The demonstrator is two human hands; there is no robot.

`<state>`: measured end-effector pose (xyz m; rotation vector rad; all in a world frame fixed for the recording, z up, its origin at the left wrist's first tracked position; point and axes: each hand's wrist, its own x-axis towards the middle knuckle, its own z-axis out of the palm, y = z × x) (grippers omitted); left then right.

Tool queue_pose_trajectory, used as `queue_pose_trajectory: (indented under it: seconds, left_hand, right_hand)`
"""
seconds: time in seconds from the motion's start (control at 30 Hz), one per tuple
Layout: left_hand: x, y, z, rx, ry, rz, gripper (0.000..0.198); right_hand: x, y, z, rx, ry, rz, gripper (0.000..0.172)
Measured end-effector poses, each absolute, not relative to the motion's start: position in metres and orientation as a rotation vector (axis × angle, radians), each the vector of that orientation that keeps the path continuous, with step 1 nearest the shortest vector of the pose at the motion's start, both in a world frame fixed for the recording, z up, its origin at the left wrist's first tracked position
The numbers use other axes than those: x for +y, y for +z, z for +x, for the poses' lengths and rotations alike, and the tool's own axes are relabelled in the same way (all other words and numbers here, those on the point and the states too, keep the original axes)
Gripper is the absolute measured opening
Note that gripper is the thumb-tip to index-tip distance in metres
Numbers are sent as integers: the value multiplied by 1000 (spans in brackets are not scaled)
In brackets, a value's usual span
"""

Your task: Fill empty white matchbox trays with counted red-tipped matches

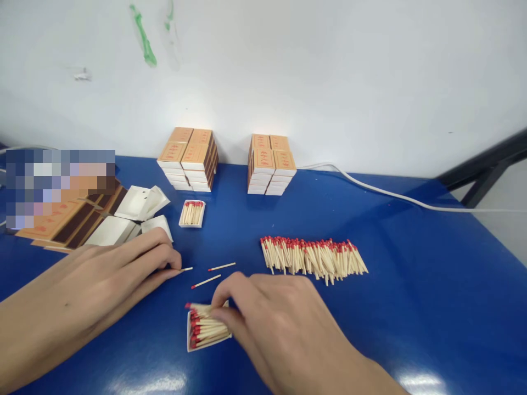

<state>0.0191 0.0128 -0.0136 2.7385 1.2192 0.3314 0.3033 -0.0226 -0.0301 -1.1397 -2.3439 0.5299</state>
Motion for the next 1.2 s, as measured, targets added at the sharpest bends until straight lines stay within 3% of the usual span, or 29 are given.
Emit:
queue_pose_trajectory:
  seconds: [0.2,0.53,0.8,0.93,1.07,1.2]
  left_hand:
    - [11,-12,17,1127,281,2992,54]
    - [8,-1,31,916,487,2757,50]
    - [-17,-21,42,949,411,2519,30]
    - [-14,-26,41,998,433,2501,9]
    - [-14,-24,40,1077,531,2585,31]
    - [-21,-25,40,1055,532,2673,51]
  right_hand:
    - [-29,-33,300,-2459,668,-996,39]
    - [-25,-34,310,-2377,663,-1088,13]
    - [-22,-25,306,-2239,451,-1234,13]
    - [-21,-27,307,-2249,436,-1253,12]
    - [-18,-34,307,-2276,353,-1273,9]
    - [-15,-43,303,-2340,209,-1244,19]
